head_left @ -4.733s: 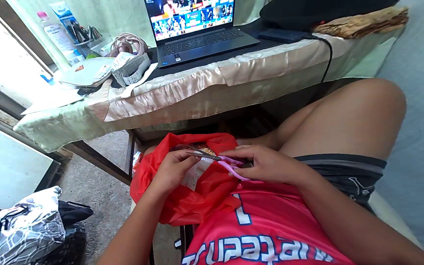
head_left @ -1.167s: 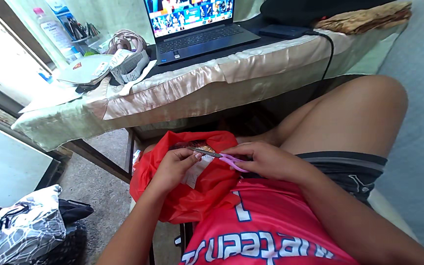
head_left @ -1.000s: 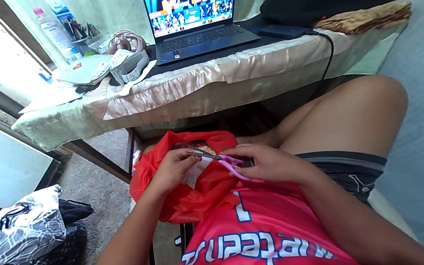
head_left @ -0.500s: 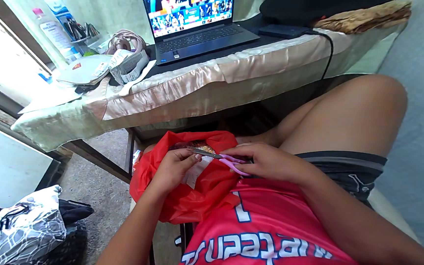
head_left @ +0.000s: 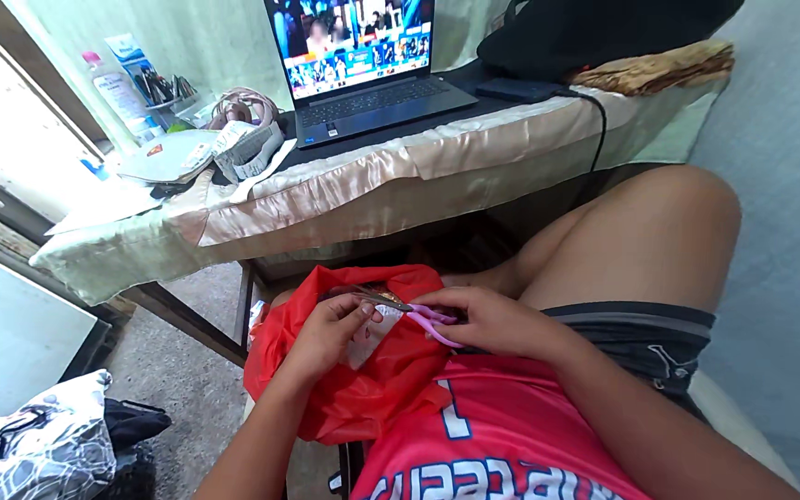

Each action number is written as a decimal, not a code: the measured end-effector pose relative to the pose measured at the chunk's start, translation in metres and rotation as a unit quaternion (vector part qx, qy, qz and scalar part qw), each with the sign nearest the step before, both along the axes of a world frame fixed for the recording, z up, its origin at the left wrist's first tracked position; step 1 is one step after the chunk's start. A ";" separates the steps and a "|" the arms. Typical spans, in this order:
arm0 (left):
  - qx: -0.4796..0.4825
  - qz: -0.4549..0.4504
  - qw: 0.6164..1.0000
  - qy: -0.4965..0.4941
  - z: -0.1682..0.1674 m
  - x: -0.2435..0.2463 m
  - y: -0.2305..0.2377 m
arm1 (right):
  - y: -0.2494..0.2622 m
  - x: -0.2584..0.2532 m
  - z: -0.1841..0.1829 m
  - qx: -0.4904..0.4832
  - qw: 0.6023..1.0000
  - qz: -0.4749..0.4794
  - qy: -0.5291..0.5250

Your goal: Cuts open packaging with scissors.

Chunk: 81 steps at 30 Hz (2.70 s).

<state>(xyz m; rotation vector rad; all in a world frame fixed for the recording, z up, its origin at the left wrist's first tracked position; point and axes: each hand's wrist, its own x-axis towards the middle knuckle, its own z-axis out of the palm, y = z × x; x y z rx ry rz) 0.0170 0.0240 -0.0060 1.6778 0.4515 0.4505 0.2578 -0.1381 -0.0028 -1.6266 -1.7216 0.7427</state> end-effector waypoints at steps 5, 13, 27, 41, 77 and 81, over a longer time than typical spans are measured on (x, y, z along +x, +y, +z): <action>-0.008 0.034 0.999 -0.001 0.003 0.001 -0.002 | -0.001 0.000 0.002 -0.003 1.000 -0.005 0.009; -0.012 0.054 0.998 -0.024 -0.001 0.003 0.000 | -0.001 0.001 0.004 -0.014 1.000 -0.013 0.012; -0.077 0.029 0.992 -0.093 -0.002 0.004 -0.001 | -0.001 0.000 0.005 -0.001 1.000 -0.008 0.009; -0.078 0.043 0.993 -0.077 -0.002 0.005 -0.004 | -0.001 -0.002 0.003 0.004 1.000 -0.008 0.019; -0.016 0.048 0.999 -0.009 0.002 0.004 -0.007 | -0.002 0.000 -0.002 0.001 1.000 0.000 0.017; -0.009 0.048 0.999 -0.010 0.001 0.004 -0.007 | -0.002 0.000 0.000 -0.003 1.000 0.002 0.016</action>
